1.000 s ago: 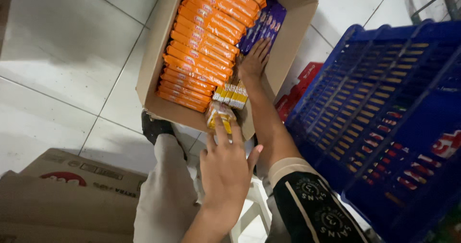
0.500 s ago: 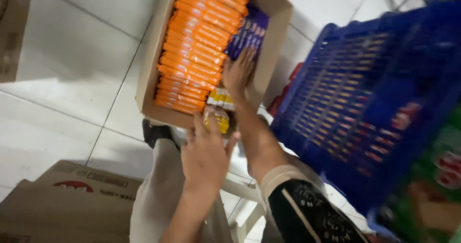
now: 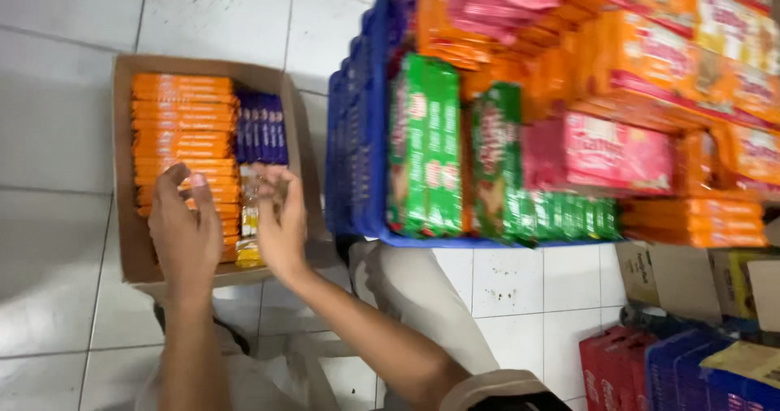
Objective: The person moves packs of wafer snacks between a cardboard box and a blue plastic crate by hand, organizing them into neat stacks.
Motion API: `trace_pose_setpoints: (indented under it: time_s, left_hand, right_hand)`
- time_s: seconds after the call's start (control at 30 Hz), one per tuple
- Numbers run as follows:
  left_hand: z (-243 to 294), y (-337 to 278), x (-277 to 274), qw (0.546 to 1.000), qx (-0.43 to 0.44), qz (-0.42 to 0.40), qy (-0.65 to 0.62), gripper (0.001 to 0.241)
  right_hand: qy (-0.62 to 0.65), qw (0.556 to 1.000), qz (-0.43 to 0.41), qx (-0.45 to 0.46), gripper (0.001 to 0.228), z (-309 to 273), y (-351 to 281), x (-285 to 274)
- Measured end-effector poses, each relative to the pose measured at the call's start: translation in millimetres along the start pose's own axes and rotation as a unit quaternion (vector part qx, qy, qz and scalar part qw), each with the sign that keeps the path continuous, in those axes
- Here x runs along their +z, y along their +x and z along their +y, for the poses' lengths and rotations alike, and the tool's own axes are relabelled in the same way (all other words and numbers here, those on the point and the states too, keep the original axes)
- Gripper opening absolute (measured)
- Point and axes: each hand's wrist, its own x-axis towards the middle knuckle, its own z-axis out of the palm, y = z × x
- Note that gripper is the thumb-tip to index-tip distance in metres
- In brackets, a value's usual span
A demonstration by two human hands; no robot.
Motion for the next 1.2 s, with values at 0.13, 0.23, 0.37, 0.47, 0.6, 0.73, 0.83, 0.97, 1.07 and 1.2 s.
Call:
trace_pose_setpoints:
  time_s: [0.13,0.23,0.37,0.47,0.6,0.73,0.83,0.97,1.07,1.2]
  left_hand:
    - [38,-13,0,0.98,0.081,-0.067,-0.169,0.056]
    - [69,-25,14,0.967,0.132,-0.113,-0.187,0.051]
    - [78,-47,57,0.926,0.273,-0.121,-0.23,0.09]
    - [97,-57,75,0.899,0.317,-0.116,-0.278,0.118]
    - [104,-54,89,0.888,0.348,-0.113,-0.279,0.131]
    - [92,-47,107,0.882,0.335,-0.168,-0.286,0.143]
    - [84,-45,114,0.878,0.327,-0.185,-0.297,0.148]
    - [78,-43,120,0.874,0.328,-0.185,-0.309,0.152]
    - [87,-43,111,0.868,0.32,-0.199,-0.322,0.144]
    - [96,-45,99,0.848,0.308,-0.177,-0.392,0.135]
  right_hand:
    - [-0.014,0.983,-0.169,-0.069,0.023,-119,-29,-73]
    - [-0.072,0.956,-0.181,-0.219,0.022,-176,-21,-147]
    - [-0.264,0.878,-0.058,-0.395,0.018,-218,14,-268]
    - [-0.377,0.802,0.015,-0.464,0.022,-246,35,-325]
    - [-0.497,0.785,-0.006,-0.37,0.063,-256,60,-333]
    - [-0.594,0.749,-0.037,-0.291,0.085,-241,74,-334]
    - [-0.613,0.722,-0.024,-0.32,0.076,-231,75,-334]
    - [-0.596,0.713,-0.021,-0.369,0.066,-225,70,-336]
    - [-0.543,0.725,0.0,-0.424,0.067,-219,65,-331]
    - [-0.452,0.733,0.038,-0.507,0.063,-204,40,-342]
